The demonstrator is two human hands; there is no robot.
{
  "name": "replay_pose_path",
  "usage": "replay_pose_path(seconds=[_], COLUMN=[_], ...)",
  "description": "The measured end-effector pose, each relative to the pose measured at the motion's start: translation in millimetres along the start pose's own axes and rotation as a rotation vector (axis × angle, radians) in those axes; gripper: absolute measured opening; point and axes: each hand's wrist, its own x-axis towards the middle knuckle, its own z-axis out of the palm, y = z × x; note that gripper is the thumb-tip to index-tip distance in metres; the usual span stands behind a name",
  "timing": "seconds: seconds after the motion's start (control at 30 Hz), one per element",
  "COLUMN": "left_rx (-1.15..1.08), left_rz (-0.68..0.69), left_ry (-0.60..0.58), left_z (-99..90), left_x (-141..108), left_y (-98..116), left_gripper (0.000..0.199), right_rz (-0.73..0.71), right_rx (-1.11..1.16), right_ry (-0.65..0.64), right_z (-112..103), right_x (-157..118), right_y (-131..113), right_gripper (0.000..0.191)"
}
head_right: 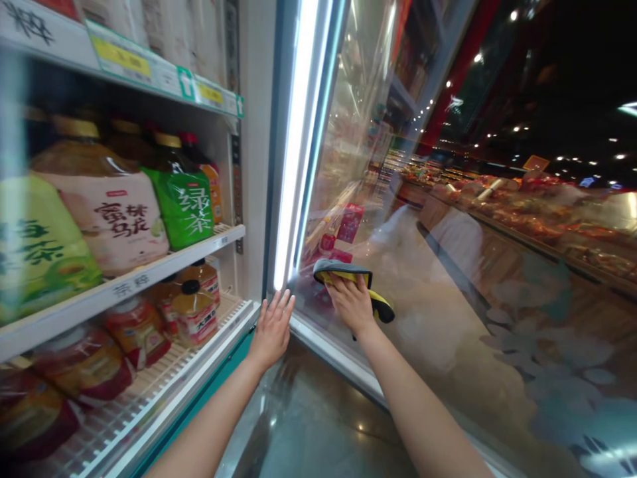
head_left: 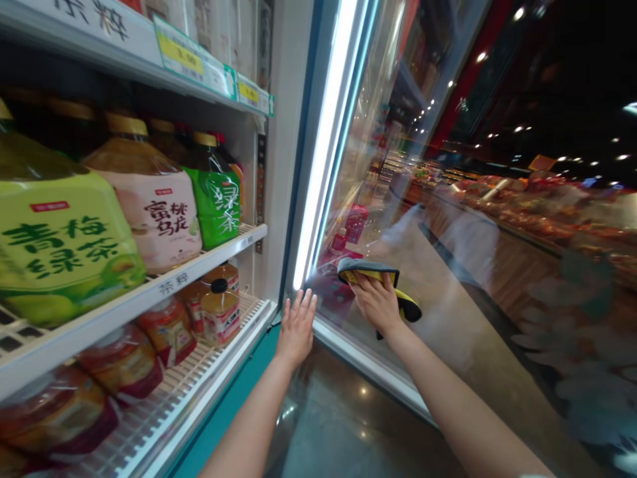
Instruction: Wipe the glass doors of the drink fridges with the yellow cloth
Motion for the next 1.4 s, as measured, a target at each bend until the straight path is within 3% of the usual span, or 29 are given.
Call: replay_pose_path(seconds=[0.1,0.23,0.3,0.37,0.43,0.53,0.6,0.67,0.73,0.9,1.07,1.13,1.23,1.3,1.4], left_rx=[0.008,0.008,-0.005,-0.031,-0.059,-0.087,-0.100,-0.115,-0.135,-0.179,-0.148,-0.138,-0.160,-0.183,-0.201], left_rz=[-0.099,-0.138,-0.102,-0.077,-0.092,-0.137,-0.163,-0.190,-0.205,-0.163,-0.185,-0.190,-0.169,-0.154,-0.144], left_ry=[0.040,0.100,0.120,0.139,0.168,0.226,0.270,0.305,0.323,0.310,0.322,0.321,0.299,0.285,0.268], left_z=[4.0,14.1,17.3,19.8,23.1,30.7,37.4,45.3,54.0,72.9,82.3,82.5,79.7,77.3,75.0], left_x=[6,8,7,6,9,19,25,28,26,10,-10,-14,-14,-12,-11], left_y=[6,1,-6,-13,-17,-15,-12,-11,-13,-29,-51,-56,-56,-54,-52], left_gripper=[0.077,0.079,0.080,0.081,0.082,0.076,0.071,0.069,0.069,0.075,0.077,0.078,0.079,0.080,0.080], right_rz=[0.026,-0.213,-0.305,-0.316,-0.241,-0.032,0.084,0.135,0.119,0.025,-0.074,-0.193,-0.300,-0.220,0.008], right_rx=[0.025,0.108,0.115,0.104,0.090,0.063,0.034,0.004,-0.007,0.061,0.083,0.124,0.168,0.138,0.073], right_ry=[0.015,-0.058,-0.081,-0.079,-0.065,-0.004,0.054,0.087,0.077,-0.039,-0.049,-0.076,-0.108,-0.080,-0.029], right_z=[16,46,45,32,12,-9,-10,2,22,77,111,111,93,75,56], right_x=[28,15,1,2,24,81,112,123,115,60,13,-7,-30,-30,-3], right_y=[-23,-44,-39,-27,-15,-12,-21,-37,-54,-93,-108,-102,-80,-65,-58], right_gripper=[0.038,0.025,0.020,0.020,0.026,0.037,0.039,0.037,0.034,0.033,0.034,0.028,0.023,0.026,0.035])
